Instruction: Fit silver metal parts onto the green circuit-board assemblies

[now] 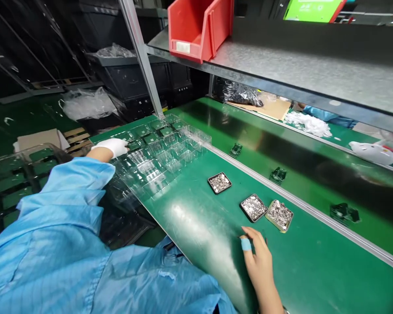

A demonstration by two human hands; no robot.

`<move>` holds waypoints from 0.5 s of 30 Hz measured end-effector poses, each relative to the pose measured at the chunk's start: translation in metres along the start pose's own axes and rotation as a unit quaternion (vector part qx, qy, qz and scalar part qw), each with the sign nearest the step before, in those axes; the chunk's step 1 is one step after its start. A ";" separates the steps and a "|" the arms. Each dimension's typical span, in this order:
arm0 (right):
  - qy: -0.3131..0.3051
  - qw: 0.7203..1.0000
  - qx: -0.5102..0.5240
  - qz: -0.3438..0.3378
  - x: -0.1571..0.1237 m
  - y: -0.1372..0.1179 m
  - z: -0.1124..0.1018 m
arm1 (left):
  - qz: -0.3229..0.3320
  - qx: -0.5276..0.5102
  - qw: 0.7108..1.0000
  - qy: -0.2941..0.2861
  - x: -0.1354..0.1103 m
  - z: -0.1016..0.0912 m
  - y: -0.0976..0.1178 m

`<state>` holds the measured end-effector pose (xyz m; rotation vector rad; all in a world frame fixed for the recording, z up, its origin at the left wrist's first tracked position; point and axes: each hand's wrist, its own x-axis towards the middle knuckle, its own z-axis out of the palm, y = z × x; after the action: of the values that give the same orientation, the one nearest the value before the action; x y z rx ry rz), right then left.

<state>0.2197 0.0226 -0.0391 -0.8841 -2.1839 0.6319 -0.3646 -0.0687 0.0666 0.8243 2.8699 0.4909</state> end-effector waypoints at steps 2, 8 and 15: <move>0.001 1.000 -0.009 0.003 0.001 0.002 0.002 | -0.016 0.015 1.000 -0.020 0.001 0.006 -0.004; -0.008 1.000 -0.022 0.008 0.000 0.003 0.004 | -0.024 0.064 0.998 -0.012 -0.006 0.016 0.010; 0.003 1.000 -0.024 0.008 0.007 -0.002 0.004 | 0.004 0.062 0.988 0.140 -0.053 -0.018 0.036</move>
<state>0.2121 0.0252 -0.0377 -0.9285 -2.1977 0.5856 -0.3050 -0.0729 0.0967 0.8471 3.1852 0.4672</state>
